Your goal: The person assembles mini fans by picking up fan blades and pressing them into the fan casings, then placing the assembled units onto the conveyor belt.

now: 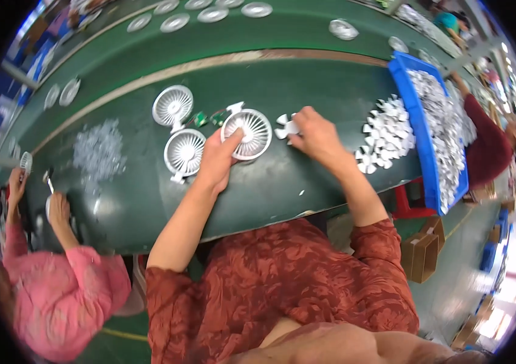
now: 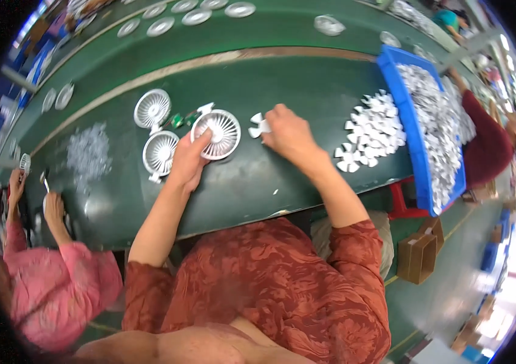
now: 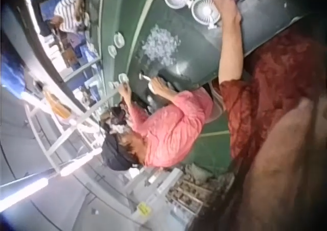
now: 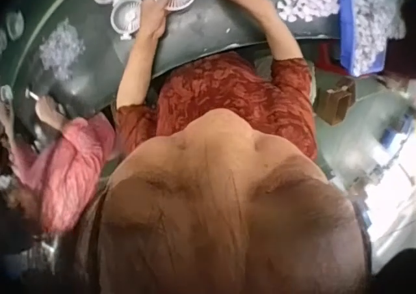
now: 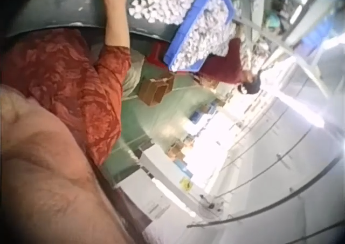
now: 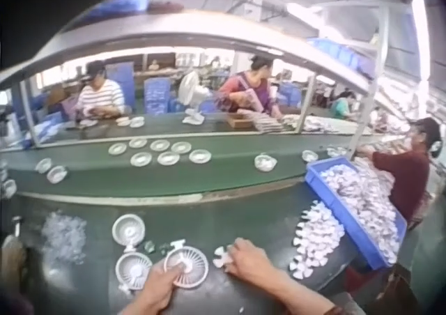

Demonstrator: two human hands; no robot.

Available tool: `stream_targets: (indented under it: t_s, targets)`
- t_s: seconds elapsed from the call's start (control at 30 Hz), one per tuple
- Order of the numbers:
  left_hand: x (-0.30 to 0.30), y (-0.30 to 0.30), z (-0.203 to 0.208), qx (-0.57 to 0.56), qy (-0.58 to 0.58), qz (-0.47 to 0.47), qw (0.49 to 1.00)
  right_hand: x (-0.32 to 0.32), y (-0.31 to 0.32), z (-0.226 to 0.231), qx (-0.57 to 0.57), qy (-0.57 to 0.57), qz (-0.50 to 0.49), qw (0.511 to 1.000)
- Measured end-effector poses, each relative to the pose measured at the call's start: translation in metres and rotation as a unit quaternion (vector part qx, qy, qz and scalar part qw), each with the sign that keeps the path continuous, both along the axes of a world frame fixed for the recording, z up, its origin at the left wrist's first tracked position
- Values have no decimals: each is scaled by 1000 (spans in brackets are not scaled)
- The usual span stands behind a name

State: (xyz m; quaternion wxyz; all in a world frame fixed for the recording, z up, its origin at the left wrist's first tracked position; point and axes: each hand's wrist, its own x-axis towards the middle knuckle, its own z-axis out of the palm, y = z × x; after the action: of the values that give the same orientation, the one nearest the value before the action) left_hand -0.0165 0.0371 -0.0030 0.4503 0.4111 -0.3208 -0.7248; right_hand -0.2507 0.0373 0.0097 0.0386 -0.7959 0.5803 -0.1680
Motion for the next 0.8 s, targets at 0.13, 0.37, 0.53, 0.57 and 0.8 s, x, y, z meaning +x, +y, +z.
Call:
stream_targets:
  t_s: [0.13, 0.37, 0.53, 0.57, 0.8]
  targets:
    - [3, -4, 0, 3, 34, 11, 999, 2, 3, -2, 13, -31, 0, 999]
    - [7, 0, -2, -10, 48, 7, 999, 53, 24, 31, -41, -172, 27, 984]
    - [0, 4, -8, -46, 27, 10, 999, 82, 19, 19, -58, -104, 84, 989]
    - [-3, 5, -8, -80, -6, 20, 997, 86, 17, 15, -65, -127, 79, 987]
    - [1, 3, -13, -131, -74, 77, 986, 85, 15, 15, -134, -187, 83, 970]
